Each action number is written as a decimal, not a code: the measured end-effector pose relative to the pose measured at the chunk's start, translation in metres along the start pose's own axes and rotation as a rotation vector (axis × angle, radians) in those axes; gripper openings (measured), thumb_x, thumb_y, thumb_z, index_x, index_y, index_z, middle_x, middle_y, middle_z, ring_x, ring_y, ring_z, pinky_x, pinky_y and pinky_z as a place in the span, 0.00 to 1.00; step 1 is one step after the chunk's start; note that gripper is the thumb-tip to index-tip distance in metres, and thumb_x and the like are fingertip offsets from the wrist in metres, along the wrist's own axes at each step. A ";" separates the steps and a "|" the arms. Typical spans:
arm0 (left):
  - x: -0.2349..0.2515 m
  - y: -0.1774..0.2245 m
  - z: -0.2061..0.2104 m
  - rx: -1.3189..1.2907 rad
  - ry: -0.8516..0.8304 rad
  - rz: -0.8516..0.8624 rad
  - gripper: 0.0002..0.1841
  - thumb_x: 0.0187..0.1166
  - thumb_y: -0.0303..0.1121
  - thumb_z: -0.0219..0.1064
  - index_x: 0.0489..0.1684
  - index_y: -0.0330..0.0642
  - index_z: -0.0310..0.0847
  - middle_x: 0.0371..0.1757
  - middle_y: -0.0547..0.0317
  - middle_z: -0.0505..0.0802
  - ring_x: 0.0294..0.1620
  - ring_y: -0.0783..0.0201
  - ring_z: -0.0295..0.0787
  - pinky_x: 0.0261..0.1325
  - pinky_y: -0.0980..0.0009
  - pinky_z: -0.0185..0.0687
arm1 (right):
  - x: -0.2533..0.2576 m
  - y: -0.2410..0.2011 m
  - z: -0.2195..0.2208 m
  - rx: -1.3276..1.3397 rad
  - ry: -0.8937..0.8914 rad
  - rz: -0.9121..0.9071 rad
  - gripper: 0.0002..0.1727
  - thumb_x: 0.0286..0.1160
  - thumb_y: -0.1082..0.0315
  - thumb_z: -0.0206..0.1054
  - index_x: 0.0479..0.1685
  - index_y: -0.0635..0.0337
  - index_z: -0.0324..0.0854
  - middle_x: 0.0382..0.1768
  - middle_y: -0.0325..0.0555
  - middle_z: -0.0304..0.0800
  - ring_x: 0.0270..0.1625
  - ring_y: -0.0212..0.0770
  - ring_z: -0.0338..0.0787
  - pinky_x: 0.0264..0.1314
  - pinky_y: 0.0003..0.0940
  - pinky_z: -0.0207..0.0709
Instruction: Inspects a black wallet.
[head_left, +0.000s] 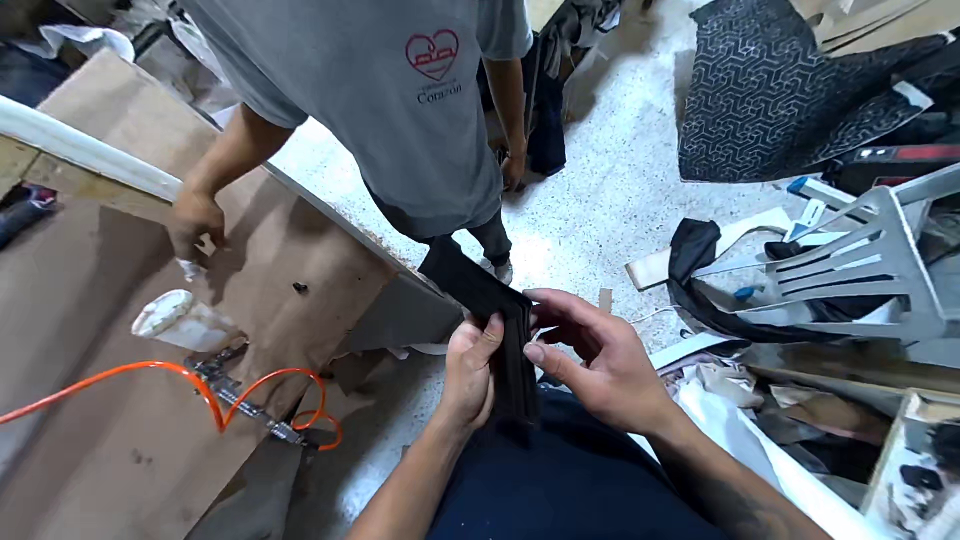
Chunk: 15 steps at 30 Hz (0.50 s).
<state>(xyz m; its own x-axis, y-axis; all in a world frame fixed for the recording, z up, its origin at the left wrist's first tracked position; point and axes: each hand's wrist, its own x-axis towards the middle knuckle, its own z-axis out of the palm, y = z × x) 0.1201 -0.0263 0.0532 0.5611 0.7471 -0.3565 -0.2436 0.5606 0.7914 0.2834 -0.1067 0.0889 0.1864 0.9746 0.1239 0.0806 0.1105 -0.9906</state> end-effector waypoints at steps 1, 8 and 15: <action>0.000 0.000 0.000 0.055 0.011 0.018 0.15 0.91 0.36 0.56 0.69 0.43 0.76 0.56 0.51 0.92 0.54 0.61 0.92 0.60 0.61 0.90 | -0.001 0.000 -0.001 -0.016 0.014 -0.006 0.26 0.75 0.66 0.75 0.73 0.61 0.80 0.57 0.44 0.91 0.54 0.41 0.94 0.57 0.40 0.93; -0.001 0.000 -0.012 -0.085 -0.334 -0.077 0.30 0.78 0.46 0.70 0.81 0.50 0.75 0.63 0.58 0.90 0.61 0.65 0.88 0.68 0.63 0.84 | -0.009 0.004 0.004 -0.169 0.026 -0.012 0.16 0.77 0.63 0.73 0.63 0.51 0.91 0.56 0.36 0.88 0.53 0.32 0.90 0.51 0.30 0.92; -0.006 -0.020 -0.011 -0.006 -0.153 -0.229 0.31 0.60 0.57 0.83 0.61 0.52 0.88 0.49 0.59 0.95 0.52 0.67 0.92 0.60 0.66 0.87 | -0.010 0.015 -0.002 -0.107 -0.062 0.078 0.10 0.80 0.64 0.68 0.45 0.51 0.96 0.41 0.32 0.91 0.47 0.29 0.91 0.48 0.28 0.90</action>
<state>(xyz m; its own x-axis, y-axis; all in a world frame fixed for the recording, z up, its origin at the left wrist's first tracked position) 0.1128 -0.0378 0.0343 0.7150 0.5385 -0.4459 -0.1015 0.7110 0.6958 0.2850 -0.1153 0.0726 0.1356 0.9900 0.0395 0.1729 0.0156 -0.9848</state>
